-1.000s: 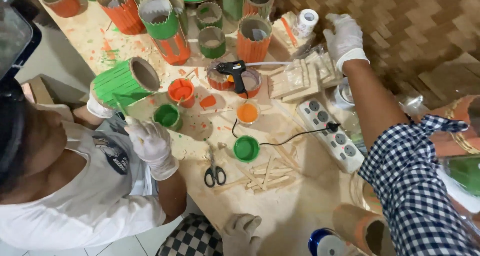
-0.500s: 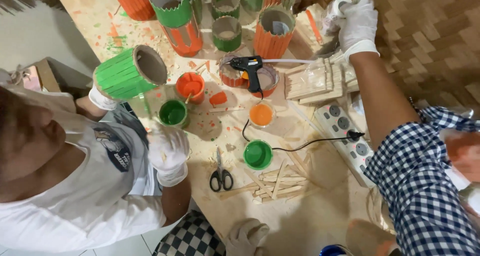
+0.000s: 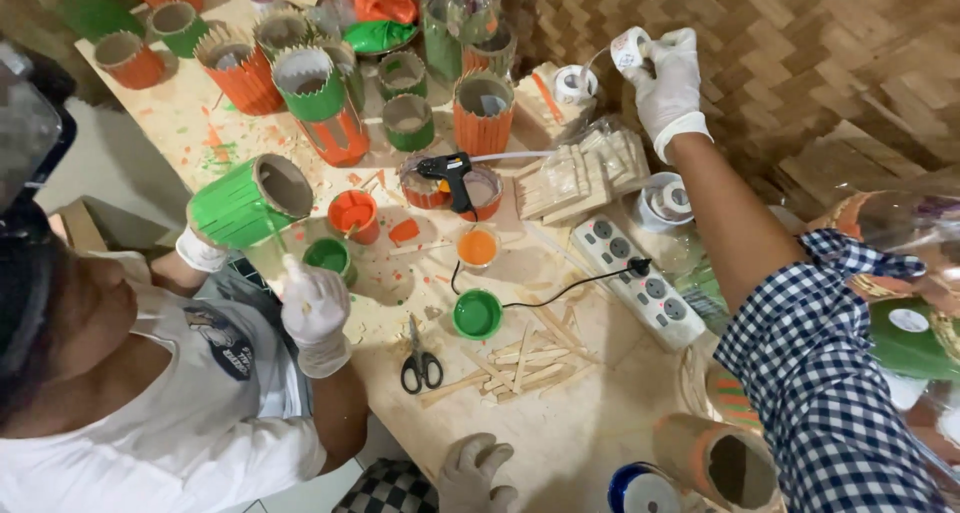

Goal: Assembling decorative craft items using wooden sticks, a glue gun, and various materials on a workshop table.

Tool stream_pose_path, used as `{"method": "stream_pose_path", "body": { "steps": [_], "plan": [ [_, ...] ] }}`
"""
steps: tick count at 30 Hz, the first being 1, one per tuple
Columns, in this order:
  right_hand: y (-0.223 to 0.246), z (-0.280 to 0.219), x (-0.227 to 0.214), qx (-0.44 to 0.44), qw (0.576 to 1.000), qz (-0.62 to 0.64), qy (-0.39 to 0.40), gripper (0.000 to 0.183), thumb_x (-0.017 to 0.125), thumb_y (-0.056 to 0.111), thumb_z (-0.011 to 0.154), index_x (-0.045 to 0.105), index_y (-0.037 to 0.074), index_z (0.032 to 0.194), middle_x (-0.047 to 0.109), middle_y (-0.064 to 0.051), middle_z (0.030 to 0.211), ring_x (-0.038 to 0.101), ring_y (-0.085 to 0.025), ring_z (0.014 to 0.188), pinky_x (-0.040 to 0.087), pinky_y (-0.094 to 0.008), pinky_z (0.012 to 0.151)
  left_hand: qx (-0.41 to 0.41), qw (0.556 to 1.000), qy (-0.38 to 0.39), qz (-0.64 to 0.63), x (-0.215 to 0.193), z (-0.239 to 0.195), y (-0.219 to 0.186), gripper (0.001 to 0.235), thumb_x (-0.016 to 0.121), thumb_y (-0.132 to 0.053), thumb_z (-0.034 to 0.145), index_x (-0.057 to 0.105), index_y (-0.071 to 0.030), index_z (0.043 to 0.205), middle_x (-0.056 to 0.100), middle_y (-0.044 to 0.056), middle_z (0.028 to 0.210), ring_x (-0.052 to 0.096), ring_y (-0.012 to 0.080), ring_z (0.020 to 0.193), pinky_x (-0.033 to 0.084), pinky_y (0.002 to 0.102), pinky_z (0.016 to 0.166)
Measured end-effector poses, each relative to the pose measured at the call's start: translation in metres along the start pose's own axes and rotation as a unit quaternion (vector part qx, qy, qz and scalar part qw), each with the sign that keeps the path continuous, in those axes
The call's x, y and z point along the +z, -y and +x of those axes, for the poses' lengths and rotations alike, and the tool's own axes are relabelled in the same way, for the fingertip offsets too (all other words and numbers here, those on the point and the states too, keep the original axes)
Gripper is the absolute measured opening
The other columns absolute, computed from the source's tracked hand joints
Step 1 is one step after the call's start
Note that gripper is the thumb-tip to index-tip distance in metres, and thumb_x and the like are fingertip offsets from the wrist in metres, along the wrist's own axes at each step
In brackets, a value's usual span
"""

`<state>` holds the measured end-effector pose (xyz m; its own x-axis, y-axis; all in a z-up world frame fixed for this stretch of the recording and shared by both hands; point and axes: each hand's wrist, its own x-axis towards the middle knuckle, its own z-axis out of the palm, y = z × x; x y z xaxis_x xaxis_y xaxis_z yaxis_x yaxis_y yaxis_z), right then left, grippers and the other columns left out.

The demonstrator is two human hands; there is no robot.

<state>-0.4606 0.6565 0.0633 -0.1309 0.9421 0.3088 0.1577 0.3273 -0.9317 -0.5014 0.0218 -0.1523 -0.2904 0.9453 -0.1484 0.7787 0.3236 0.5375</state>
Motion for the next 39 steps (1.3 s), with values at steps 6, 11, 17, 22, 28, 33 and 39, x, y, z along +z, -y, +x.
{"method": "stream_pose_path", "body": {
  "steps": [6, 11, 17, 22, 28, 33, 39],
  "plan": [
    [0.053, -0.02, -0.037, -0.132, 0.956, -0.238, 0.111, 0.018, 0.071, -0.002, 0.092, 0.055, 0.007, 0.094, 0.031, -0.014, 0.152, 0.048, -0.033, 0.134, 0.034, -0.038, 0.116, -0.024, 0.997, 0.067, -0.001, -0.014, 0.005, -0.003, 0.064, 0.077, -0.059, 0.058, 0.072, -0.044, 0.119, 0.048, -0.012, 0.139, 0.04, 0.0252, 0.127, 0.033, 0.048, 0.108],
    [0.14, -0.044, -0.068, -0.21, 0.962, -0.145, 0.093, 0.008, 0.052, 0.002, 0.103, 0.051, 0.007, 0.108, 0.052, -0.016, 0.138, 0.054, -0.031, 0.122, 0.04, -0.042, 0.104, -0.141, 0.951, 0.268, 0.059, -0.081, 0.017, -0.05, 0.055, 0.07, -0.05, 0.085, 0.052, -0.052, 0.137, 0.03, -0.02, 0.15, 0.02, 0.0166, 0.145, 0.022, 0.043, 0.122],
    [0.231, -0.076, -0.129, -0.217, 0.959, -0.163, 0.077, 0.008, 0.057, 0.009, 0.1, 0.05, 0.009, 0.103, 0.057, -0.01, 0.125, 0.052, -0.026, 0.107, 0.038, -0.038, 0.093, -0.11, 0.968, 0.216, 0.064, -0.074, 0.01, -0.046, 0.057, 0.07, -0.047, 0.083, 0.054, -0.046, 0.138, 0.037, -0.013, 0.149, 0.031, 0.0223, 0.138, 0.029, 0.045, 0.117],
    [0.326, -0.159, -0.203, -0.175, 0.965, -0.171, 0.099, 0.029, 0.055, 0.012, 0.098, 0.057, 0.006, 0.127, 0.063, -0.005, 0.125, 0.057, -0.019, 0.115, 0.042, -0.035, 0.101, 0.022, 0.999, -0.034, -0.017, -0.092, -0.002, -0.078, 0.041, 0.074, -0.035, 0.079, 0.073, -0.03, 0.12, 0.068, -0.007, 0.117, 0.058, 0.0223, 0.109, 0.04, 0.042, 0.103],
    [0.368, -0.288, -0.333, -0.12, 0.983, -0.089, 0.108, 0.031, 0.061, 0.014, 0.098, 0.059, 0.006, 0.128, 0.061, 0.0, 0.121, 0.055, -0.009, 0.112, 0.043, -0.028, 0.103, 0.235, 0.94, -0.209, -0.132, -0.168, -0.05, -0.209, 0.028, 0.077, -0.023, 0.084, 0.076, -0.022, 0.112, 0.074, -0.002, 0.106, 0.068, 0.0191, 0.096, 0.053, 0.034, 0.09],
    [0.393, -0.434, -0.42, 0.027, 0.999, 0.016, 0.039, 0.035, 0.069, 0.015, 0.095, 0.062, 0.009, 0.128, 0.067, 0.001, 0.12, 0.06, -0.006, 0.106, 0.047, -0.022, 0.093, 0.395, 0.883, -0.169, -0.191, -0.195, -0.105, -0.345, 0.035, 0.081, -0.024, 0.084, 0.074, -0.012, 0.116, 0.072, 0.007, 0.115, 0.064, 0.0254, 0.099, 0.051, 0.036, 0.096],
    [0.391, -0.59, -0.475, 0.148, 0.972, 0.09, -0.158, 0.024, 0.077, 0.008, 0.089, 0.066, 0.009, 0.111, 0.07, 0.001, 0.1, 0.064, -0.007, 0.091, 0.056, -0.024, 0.082, 0.506, 0.841, -0.112, -0.158, -0.12, -0.169, -0.489, 0.109, 0.086, -0.071, 0.053, 0.055, -0.015, 0.14, 0.057, 0.016, 0.133, 0.054, 0.0388, 0.127, 0.043, 0.054, 0.108]
  ]
}}
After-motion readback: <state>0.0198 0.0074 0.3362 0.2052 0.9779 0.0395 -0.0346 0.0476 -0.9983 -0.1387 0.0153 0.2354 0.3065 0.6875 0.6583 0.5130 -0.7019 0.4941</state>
